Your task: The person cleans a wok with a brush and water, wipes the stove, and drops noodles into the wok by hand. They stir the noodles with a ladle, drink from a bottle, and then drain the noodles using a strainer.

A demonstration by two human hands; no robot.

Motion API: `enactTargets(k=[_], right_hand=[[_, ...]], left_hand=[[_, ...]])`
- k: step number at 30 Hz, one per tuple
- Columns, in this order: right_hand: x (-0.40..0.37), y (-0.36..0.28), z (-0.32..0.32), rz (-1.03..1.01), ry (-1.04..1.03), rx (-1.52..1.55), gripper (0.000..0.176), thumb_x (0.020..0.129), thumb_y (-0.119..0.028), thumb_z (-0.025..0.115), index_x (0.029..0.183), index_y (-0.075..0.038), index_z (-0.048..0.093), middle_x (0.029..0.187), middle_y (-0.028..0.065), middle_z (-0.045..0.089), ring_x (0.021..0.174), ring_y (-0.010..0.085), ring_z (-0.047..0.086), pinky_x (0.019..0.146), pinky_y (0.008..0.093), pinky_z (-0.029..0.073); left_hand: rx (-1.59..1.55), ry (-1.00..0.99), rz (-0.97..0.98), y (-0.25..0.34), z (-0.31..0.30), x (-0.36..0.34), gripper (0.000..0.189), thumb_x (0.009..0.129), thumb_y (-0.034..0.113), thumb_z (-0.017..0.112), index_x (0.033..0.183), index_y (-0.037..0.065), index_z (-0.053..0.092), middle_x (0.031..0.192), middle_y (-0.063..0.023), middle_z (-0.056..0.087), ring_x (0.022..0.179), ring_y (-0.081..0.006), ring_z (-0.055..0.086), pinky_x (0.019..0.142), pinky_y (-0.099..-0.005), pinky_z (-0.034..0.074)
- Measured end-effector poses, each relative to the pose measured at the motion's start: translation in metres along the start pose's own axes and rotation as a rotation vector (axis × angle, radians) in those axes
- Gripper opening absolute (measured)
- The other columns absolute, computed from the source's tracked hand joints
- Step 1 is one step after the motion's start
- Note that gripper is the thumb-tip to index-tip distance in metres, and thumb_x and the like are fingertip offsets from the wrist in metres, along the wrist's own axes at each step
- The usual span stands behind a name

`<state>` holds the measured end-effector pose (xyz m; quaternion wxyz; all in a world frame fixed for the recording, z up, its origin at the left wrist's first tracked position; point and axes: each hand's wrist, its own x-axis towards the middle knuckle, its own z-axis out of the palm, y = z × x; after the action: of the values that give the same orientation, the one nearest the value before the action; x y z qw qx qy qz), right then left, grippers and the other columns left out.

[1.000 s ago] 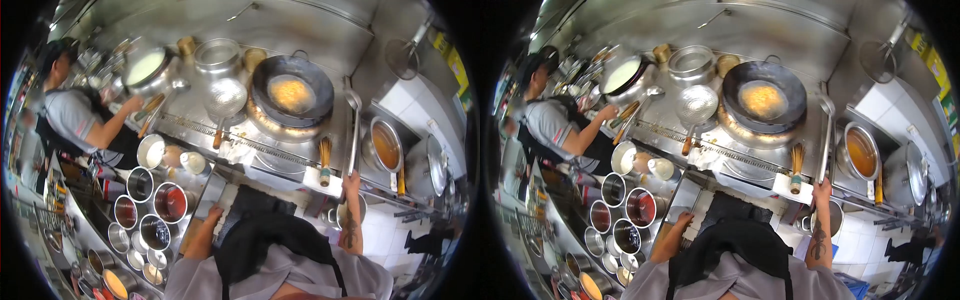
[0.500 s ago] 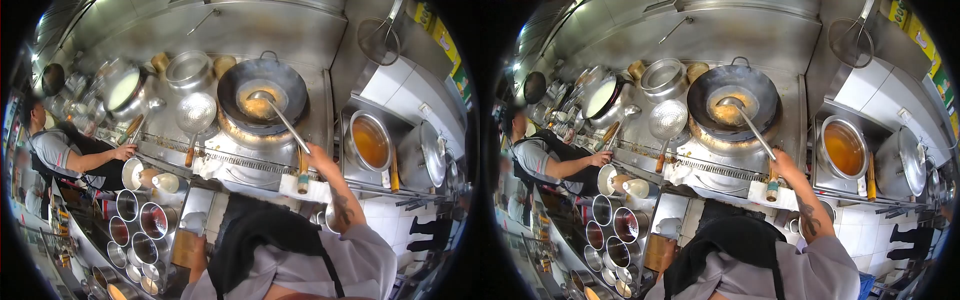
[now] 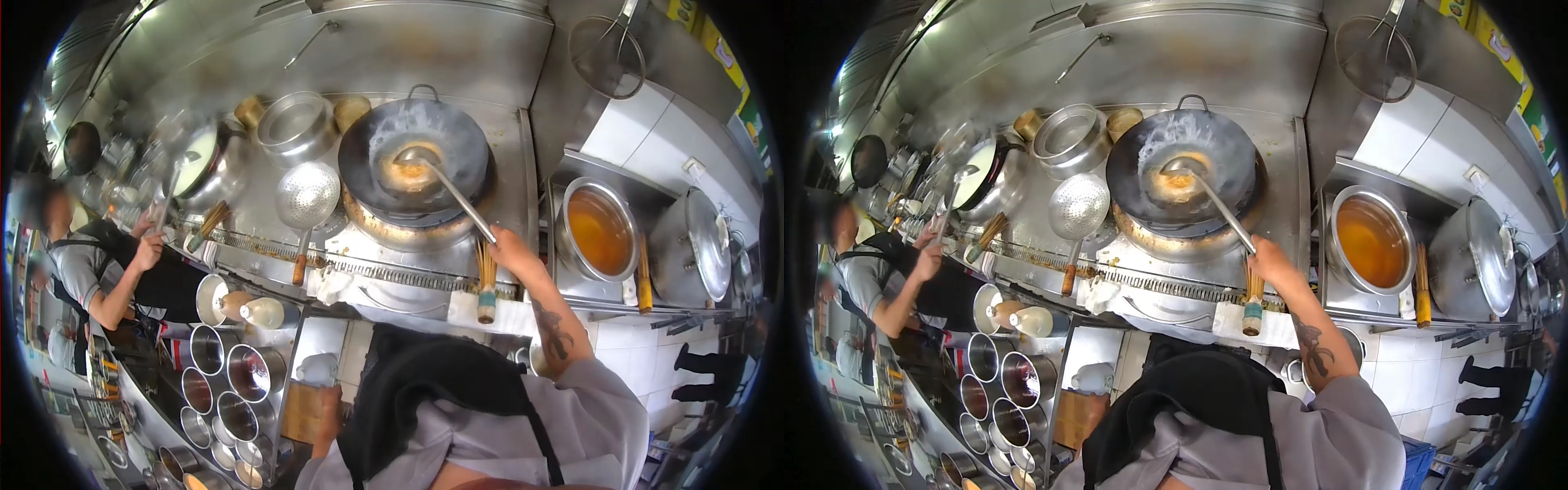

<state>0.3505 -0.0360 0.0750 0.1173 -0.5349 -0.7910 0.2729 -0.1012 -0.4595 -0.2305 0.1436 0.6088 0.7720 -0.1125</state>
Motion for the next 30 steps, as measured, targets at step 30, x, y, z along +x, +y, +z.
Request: enactTargets(k=[30], right_hand=[[-0.009, -0.076, 0.025, 0.247, 0.115, 0.210, 0.022, 0.081, -0.010, 0.057, 0.099, 0.004, 0.058, 0.083, 0.0305, 0.061, 0.082, 0.0447, 0.061, 0.071, 0.0450, 0.048]], left_hand=[[-0.828, -0.105, -0.588, -0.045, -0.025, 0.084, 0.051, 0.069, 0.018, 0.062, 0.105, -0.016, 0.053, 0.104, -0.0332, 0.060, 0.101, -0.0427, 0.059, 0.087, -0.0405, 0.049]])
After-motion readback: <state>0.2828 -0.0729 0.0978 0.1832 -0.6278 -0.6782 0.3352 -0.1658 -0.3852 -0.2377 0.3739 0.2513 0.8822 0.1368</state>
